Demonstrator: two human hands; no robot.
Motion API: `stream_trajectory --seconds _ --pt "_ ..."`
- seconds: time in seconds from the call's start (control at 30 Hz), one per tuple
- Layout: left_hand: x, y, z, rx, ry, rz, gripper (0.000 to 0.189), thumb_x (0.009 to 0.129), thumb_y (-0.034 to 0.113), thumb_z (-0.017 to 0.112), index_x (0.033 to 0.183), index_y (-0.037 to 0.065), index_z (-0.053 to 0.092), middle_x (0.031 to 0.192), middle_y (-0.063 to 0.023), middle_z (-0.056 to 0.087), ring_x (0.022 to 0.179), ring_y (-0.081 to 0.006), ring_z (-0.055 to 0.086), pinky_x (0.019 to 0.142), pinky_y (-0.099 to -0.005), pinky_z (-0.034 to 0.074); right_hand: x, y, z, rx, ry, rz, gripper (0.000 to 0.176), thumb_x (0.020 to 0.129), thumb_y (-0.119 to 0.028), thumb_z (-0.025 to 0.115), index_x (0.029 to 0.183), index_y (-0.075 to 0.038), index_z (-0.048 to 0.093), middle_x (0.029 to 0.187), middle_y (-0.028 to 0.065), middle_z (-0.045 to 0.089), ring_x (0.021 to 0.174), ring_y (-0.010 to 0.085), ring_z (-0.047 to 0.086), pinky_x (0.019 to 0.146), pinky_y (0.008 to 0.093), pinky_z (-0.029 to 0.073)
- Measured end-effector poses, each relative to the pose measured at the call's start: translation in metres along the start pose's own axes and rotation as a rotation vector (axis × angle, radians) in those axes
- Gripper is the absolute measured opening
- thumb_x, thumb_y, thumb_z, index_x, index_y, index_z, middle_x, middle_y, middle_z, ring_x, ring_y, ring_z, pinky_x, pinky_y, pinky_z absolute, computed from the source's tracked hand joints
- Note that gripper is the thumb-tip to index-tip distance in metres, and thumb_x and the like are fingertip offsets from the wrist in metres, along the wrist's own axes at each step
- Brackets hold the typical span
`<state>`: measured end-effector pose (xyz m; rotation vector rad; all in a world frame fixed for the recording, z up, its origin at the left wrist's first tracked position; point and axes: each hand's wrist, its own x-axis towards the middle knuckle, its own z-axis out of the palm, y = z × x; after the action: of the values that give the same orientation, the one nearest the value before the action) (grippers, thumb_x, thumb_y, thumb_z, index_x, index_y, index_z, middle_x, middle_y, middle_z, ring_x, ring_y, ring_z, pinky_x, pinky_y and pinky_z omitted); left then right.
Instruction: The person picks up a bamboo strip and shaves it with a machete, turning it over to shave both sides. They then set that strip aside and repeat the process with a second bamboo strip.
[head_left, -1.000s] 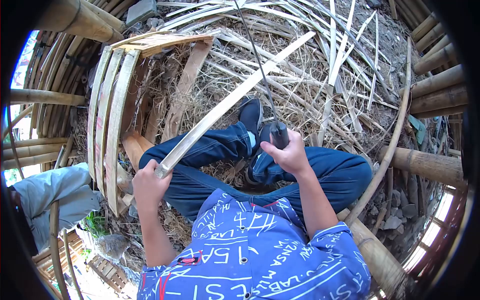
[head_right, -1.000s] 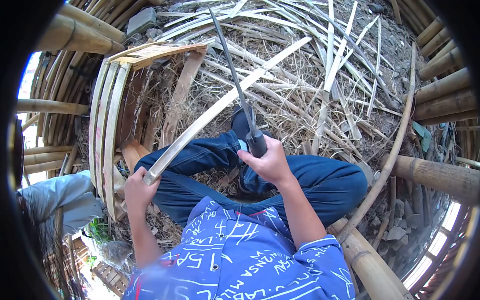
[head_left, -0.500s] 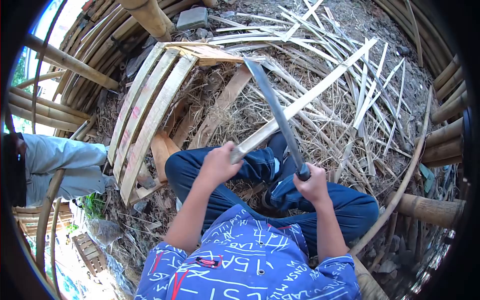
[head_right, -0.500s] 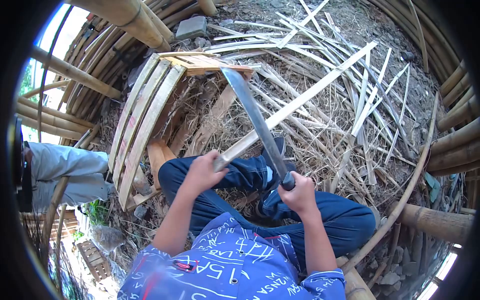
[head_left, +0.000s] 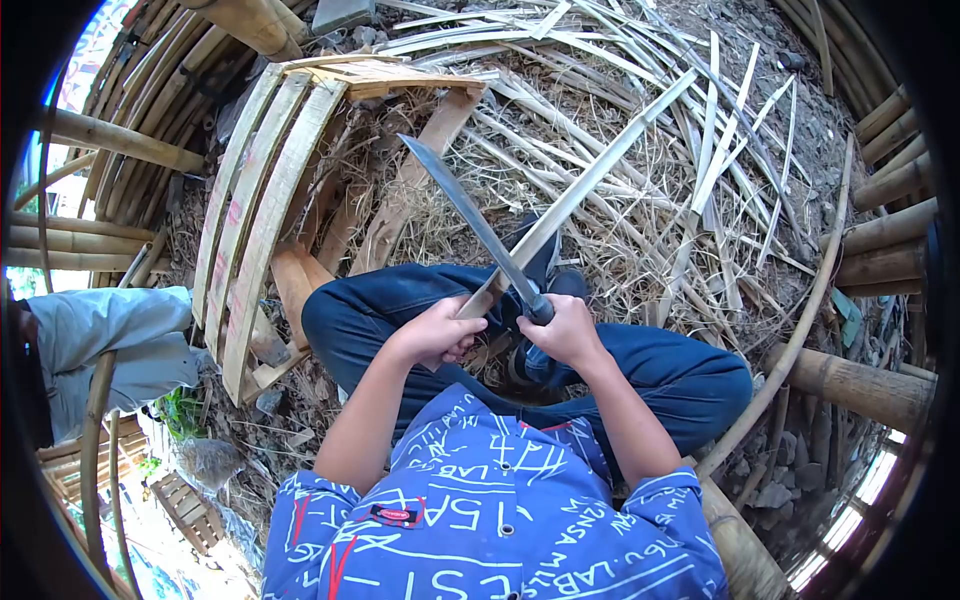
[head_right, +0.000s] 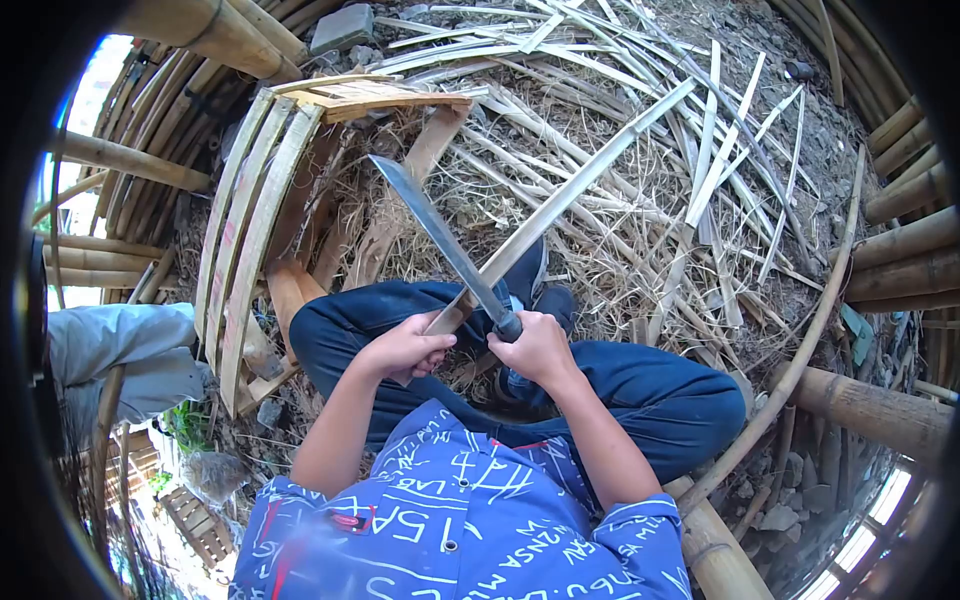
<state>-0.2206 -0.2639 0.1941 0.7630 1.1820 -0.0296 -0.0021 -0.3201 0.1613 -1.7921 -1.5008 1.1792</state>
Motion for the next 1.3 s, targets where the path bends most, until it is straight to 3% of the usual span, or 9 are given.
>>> stream_trajectory --seconds 0.1,0.13,0.27,0.37,0.5,0.7,1.03,1.2,1.3 --pt "-0.003 0.013 0.008 0.234 -0.104 -0.052 0.026 0.088 0.026 0.067 0.097 0.004 0.055 0.062 0.0039 0.045 0.049 -0.0054 0.04 0.042 -0.0232 0.035 -0.001 -0.01 -0.003 -0.015 -0.044 0.012 0.03 0.068 -0.025 0.071 0.073 0.004 0.064 0.061 0.0201 0.061 0.059 0.0344 0.063 0.059 0.0407 0.05" --pt "-0.004 0.012 0.013 0.243 -0.098 0.001 0.027 0.085 0.027 0.07 0.084 0.008 0.051 0.064 0.0043 0.045 0.05 -0.0041 0.04 0.042 -0.0218 0.033 -0.001 -0.015 -0.006 -0.013 -0.088 0.029 0.028 0.068 -0.024 0.07 0.073 0.004 0.065 0.062 0.0211 0.062 0.061 0.0362 0.064 0.06 0.0415 0.05" --pt "0.002 0.005 0.027 0.353 -0.016 0.165 0.026 0.083 0.02 0.071 0.075 0.007 0.049 0.061 0.0038 0.045 0.049 -0.0063 0.041 0.042 -0.0256 0.033 0.006 -0.018 -0.018 -0.14 -0.193 0.117 0.026 0.066 -0.024 0.068 0.077 -0.001 0.069 0.072 0.0233 0.065 0.074 0.0403 0.065 0.073 0.0457 0.053" --pt "0.001 0.002 0.034 0.363 -0.026 0.235 0.025 0.083 0.015 0.07 0.076 0.007 0.048 0.059 0.0044 0.044 0.049 -0.0064 0.041 0.042 -0.0253 0.033 0.004 -0.012 -0.023 -0.15 -0.144 0.015 0.022 0.064 -0.019 0.067 0.071 0.002 0.066 0.063 0.0223 0.061 0.061 0.0398 0.061 0.061 0.0428 0.051" --pt "-0.002 0.0 0.044 0.34 -0.026 0.229 0.025 0.083 0.012 0.069 0.077 0.009 0.045 0.058 0.0046 0.042 0.046 -0.0067 0.041 0.04 -0.0258 0.032 0.008 -0.004 -0.035 -0.266 -0.206 0.032 0.024 0.064 -0.026 0.068 0.073 -0.003 0.07 0.073 0.0223 0.066 0.075 0.0398 0.065 0.075 0.0458 0.053" --pt "-0.012 0.0 0.057 0.197 -0.058 0.099 0.025 0.085 0.01 0.066 0.08 0.011 0.041 0.056 0.0036 0.042 0.04 -0.0072 0.041 0.036 -0.0263 0.029 0.02 0.019 -0.055 -0.349 -0.169 0.14 0.024 0.067 -0.029 0.068 0.074 -0.006 0.071 0.076 0.0218 0.067 0.076 0.0383 0.066 0.076 0.0453 0.054" --pt "-0.013 -0.005 0.057 0.302 -0.011 0.246 0.022 0.086 0.008 0.064 0.079 0.009 0.043 0.058 0.0036 0.043 0.042 -0.0066 0.042 0.037 -0.027 0.032 0.023 0.013 -0.077 -0.564 -0.036 0.105 0.023 0.067 -0.03 0.067 0.076 -0.009 0.071 0.075 0.0196 0.068 0.077 0.0366 0.067 0.077 0.045 0.054" --pt "-0.067 -0.024 0.037 0.229 -0.101 0.062 0.024 0.086 0.011 0.067 0.079 0.009 0.043 0.059 0.0049 0.043 0.045 -0.0052 0.041 0.038 -0.0262 0.033 0.043 0.106 -0.164 -0.379 0.234 0.525 0.027 0.07 -0.026 0.067 0.08 -0.002 0.07 0.075 0.0236 0.067 0.076 0.0367 0.068 0.068 0.0437 0.052" --pt "-0.067 -0.035 0.03 0.228 -0.148 0.121 0.025 0.085 0.014 0.069 0.079 0.01 0.045 0.06 0.0057 0.043 0.048 -0.0044 0.042 0.04 -0.025 0.035 0.035 0.142 -0.189 -0.633 0.337 0.405 0.026 0.072 -0.023 0.06 0.071 0.002 0.066 0.068 0.025 0.062 0.068 0.0394 0.065 0.063 0.0454 0.05"
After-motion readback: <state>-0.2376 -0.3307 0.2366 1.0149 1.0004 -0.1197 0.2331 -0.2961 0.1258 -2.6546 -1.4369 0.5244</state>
